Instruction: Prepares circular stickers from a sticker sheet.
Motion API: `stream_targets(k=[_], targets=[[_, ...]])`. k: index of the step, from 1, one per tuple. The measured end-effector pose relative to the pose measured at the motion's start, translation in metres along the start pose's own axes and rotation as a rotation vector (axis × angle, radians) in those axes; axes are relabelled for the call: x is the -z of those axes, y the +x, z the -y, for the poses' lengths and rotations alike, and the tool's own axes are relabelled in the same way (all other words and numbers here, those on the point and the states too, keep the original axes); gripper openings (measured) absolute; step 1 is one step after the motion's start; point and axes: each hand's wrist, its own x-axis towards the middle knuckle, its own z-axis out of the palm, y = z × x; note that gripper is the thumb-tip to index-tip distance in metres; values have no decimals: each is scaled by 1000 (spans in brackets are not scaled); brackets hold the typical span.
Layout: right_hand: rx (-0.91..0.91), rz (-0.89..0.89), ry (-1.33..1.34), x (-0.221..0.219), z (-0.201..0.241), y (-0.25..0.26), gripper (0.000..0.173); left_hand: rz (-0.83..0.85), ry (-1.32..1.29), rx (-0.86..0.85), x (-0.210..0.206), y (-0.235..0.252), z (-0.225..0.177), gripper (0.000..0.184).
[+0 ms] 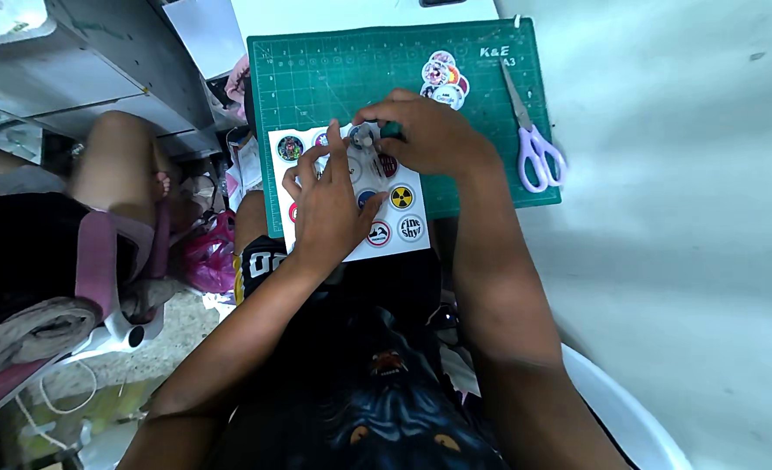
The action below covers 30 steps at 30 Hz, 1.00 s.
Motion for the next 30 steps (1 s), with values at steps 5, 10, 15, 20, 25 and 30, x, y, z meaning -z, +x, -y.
stream_targets(k=[5, 10, 15, 20, 25, 30], targets=[[33, -8, -3, -1, -3, 1, 40, 11, -4, 2, 1, 0, 1, 105], [10, 12, -11, 2, 2, 1, 39, 5, -40, 6, 2, 0, 0, 102], [22, -2, 9, 1, 2, 1, 39, 2, -55, -2, 3, 0, 1, 97], [23, 0, 7, 1, 1, 0, 39, 13, -48, 1, 5, -1, 0, 101], [12, -2, 13, 1, 1, 1, 38, 12, -61, 8, 4, -1, 1, 94], [-5, -15, 23, 0, 2, 2, 38, 11, 9, -41, 2, 0, 1, 86]])
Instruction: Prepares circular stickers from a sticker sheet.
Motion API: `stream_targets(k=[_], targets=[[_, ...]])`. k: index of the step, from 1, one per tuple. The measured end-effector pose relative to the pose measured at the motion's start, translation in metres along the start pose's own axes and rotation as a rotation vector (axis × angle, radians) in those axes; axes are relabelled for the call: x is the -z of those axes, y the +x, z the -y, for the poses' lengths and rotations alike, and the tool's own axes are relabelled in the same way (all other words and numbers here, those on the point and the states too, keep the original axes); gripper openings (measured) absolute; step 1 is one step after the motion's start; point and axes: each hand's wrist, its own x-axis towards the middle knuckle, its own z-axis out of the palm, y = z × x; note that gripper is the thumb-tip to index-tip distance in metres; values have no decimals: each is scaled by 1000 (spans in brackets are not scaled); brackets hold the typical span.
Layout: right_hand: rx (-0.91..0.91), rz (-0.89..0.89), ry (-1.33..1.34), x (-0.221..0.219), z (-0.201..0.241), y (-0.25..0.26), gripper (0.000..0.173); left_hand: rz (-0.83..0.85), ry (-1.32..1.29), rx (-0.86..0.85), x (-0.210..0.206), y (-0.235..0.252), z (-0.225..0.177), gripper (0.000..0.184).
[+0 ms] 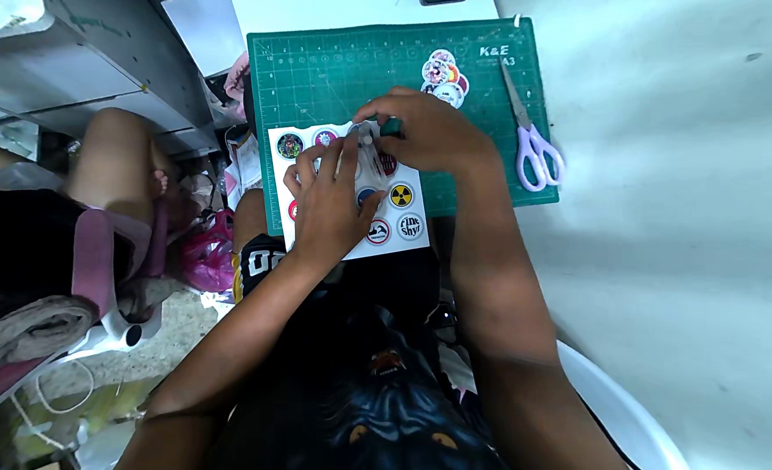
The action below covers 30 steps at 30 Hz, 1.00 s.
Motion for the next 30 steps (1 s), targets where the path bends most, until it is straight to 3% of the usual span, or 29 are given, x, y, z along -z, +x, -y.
stream_targets(k=[9, 17, 27, 30], targets=[[-51, 4, 25, 0, 3, 1, 39, 6, 7, -113, -5, -5, 0, 44], [-62, -12, 29, -2, 3, 0, 37, 144, 91, -174, -4, -1, 0, 40], [-51, 2, 31, -1, 3, 0, 36, 66, -105, -172, 16, 11, 31, 25], [-42, -1, 35, 0, 3, 0, 34, 32, -103, -169, 21, 17, 39, 28]])
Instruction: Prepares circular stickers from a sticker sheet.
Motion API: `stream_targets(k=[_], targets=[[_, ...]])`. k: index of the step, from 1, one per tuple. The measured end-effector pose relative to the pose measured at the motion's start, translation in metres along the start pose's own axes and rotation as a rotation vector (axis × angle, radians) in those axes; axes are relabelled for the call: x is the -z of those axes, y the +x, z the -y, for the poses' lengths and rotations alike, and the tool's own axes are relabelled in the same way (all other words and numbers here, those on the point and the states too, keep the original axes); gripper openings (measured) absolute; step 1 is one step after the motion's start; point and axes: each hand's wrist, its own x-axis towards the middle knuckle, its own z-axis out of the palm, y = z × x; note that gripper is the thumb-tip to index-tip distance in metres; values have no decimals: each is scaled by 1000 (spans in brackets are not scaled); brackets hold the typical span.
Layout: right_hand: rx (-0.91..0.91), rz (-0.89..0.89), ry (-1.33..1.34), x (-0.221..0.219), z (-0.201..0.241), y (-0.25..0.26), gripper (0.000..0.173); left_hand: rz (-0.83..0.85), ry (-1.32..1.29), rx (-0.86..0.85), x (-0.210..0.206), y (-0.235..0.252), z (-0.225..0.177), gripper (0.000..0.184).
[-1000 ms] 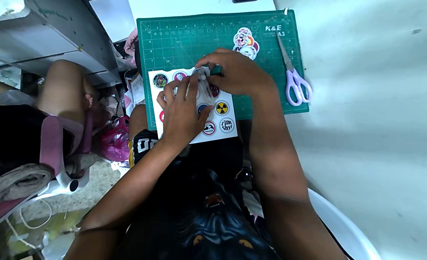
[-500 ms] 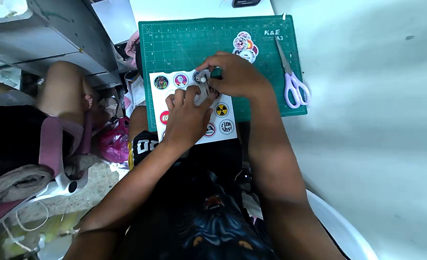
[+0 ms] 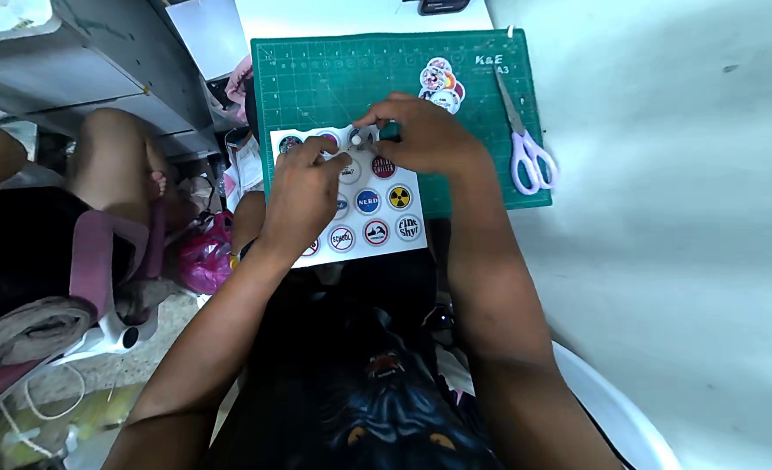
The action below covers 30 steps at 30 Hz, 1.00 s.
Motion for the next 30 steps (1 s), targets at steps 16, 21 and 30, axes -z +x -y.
stream_targets(k=[16, 21, 30], targets=[[-16, -83, 3, -10, -2, -3, 38, -37, 31, -2, 2, 13, 20, 31], [-37, -95, -11, -13, 0, -5, 39, -52, 41, -13, -1, 12, 21, 30], [-50, -68, -51, -10, 0, -3, 44, -57, 69, -22, -2, 11, 20, 31]])
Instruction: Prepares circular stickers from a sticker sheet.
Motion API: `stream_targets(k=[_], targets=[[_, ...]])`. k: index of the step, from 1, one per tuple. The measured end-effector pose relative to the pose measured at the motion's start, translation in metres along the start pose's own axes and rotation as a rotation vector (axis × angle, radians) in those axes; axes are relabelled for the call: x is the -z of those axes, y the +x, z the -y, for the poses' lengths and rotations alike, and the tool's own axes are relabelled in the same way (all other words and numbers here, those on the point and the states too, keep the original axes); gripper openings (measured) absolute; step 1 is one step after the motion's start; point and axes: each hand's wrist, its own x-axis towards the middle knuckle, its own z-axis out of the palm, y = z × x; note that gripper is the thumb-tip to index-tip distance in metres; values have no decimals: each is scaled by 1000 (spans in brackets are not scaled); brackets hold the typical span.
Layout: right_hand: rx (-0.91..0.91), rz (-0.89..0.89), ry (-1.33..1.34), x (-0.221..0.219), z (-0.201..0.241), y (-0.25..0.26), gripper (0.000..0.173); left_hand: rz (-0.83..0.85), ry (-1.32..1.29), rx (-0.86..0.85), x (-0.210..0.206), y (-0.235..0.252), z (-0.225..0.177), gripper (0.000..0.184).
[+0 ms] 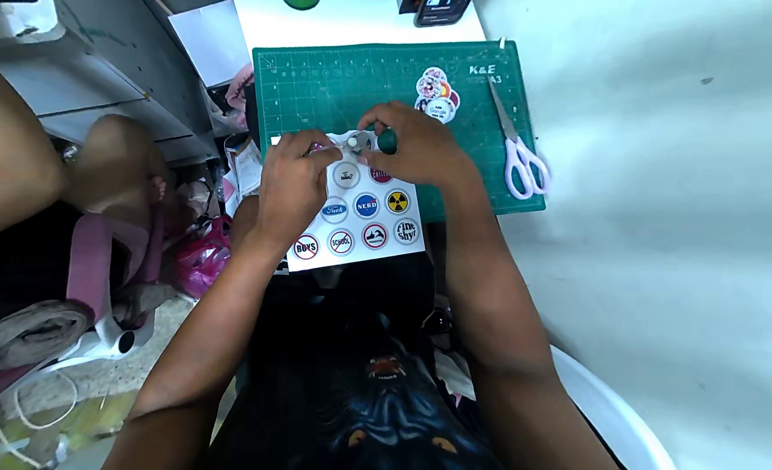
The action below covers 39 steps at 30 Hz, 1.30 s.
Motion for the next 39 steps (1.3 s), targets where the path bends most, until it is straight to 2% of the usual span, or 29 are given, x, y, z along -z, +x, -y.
stream_targets(k=[8, 11, 13, 16, 20, 24, 31, 36, 39], targets=[[-20, 3, 61, 0, 1, 0, 40, -21, 14, 9, -1, 0, -2, 29], [-31, -5, 75, 0, 4, 2, 39, -54, 62, 11, 1, -6, -19, 26], [-45, 7, 59, 1, 5, 3, 38, -9, 66, -21, 2, -12, -39, 28], [-47, 6, 71, 0, 6, 4, 37, 88, 137, -7, -8, -16, -59, 51], [4, -23, 82, -3, -1, 2, 36, 122, 189, 53, -22, -11, -68, 84], [62, -25, 112, -3, -8, 0, 38, 127, 242, 77, -24, -6, -75, 97], [75, 34, 128, 5, -6, -3, 45, 102, 302, 109, -32, 4, -84, 94], [77, 104, 97, 22, -3, -1, 39, 77, 313, 137, -48, -1, -91, 94], [48, 71, 54, 33, 10, 8, 32, 52, 334, 140, -54, -1, -94, 91]])
